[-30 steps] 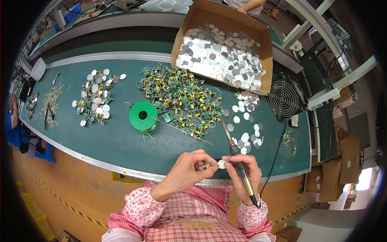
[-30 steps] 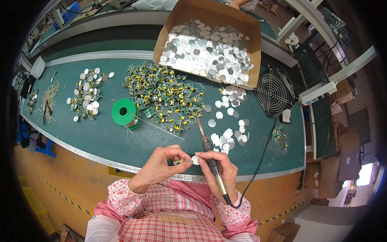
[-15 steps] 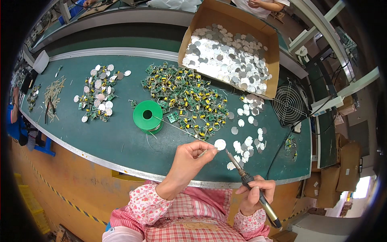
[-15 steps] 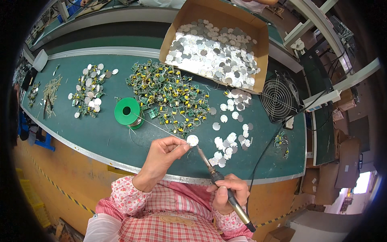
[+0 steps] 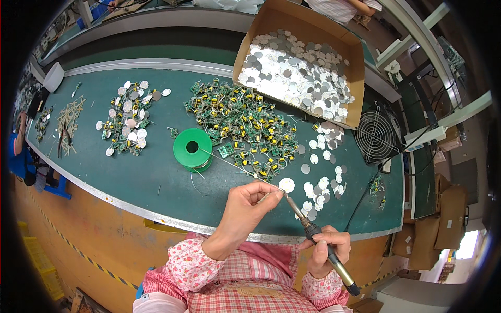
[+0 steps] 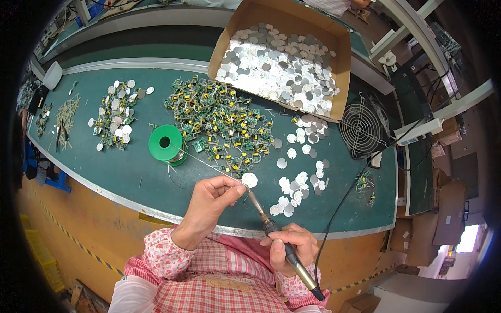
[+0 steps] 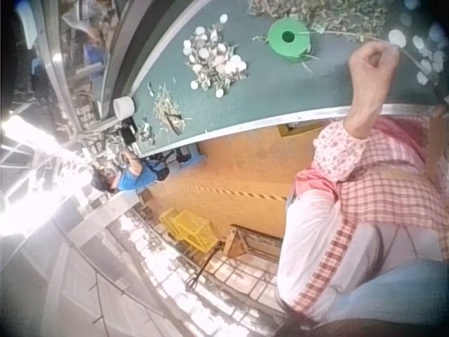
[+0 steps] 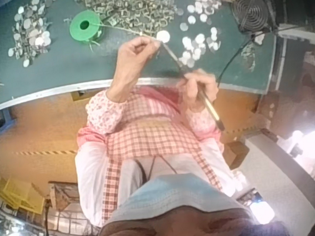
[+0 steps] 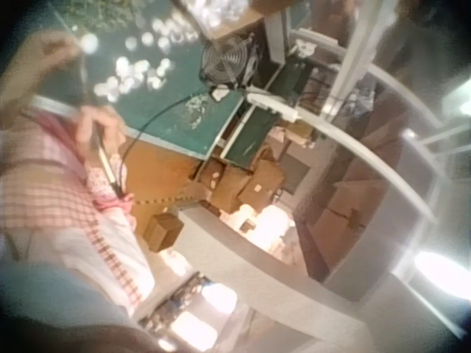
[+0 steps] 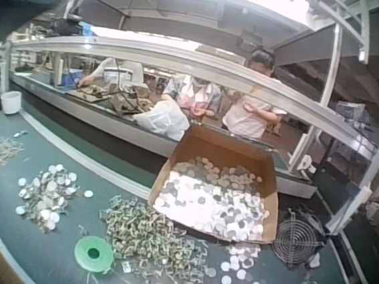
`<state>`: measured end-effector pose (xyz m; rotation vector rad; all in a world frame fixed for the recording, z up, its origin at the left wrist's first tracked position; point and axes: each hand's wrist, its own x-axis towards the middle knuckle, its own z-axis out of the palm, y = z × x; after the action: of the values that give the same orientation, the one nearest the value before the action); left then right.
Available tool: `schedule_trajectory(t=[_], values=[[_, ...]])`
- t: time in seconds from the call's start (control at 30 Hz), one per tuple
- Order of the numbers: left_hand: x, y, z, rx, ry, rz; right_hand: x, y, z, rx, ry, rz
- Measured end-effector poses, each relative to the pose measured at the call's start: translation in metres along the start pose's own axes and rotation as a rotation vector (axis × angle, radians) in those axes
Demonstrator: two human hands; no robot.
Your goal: The person solders wiring onto small circular LED components at an assembly line using a soldering iron.
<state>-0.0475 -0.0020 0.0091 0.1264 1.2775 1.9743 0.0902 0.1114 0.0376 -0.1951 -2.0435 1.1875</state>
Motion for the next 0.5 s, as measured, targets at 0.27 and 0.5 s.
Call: schedule_trajectory(t=[0.27, 0.5], values=[[-0.004, 0.001, -0.004, 0.006, 0.021, -0.011, -0.002, 0.000, 0.004, -0.089, -0.095, -0.064], [-0.007, 0.001, 0.000, 0.001, 0.001, -0.050, -0.012, -0.003, -0.001, 0.046, 0.277, 0.077]])
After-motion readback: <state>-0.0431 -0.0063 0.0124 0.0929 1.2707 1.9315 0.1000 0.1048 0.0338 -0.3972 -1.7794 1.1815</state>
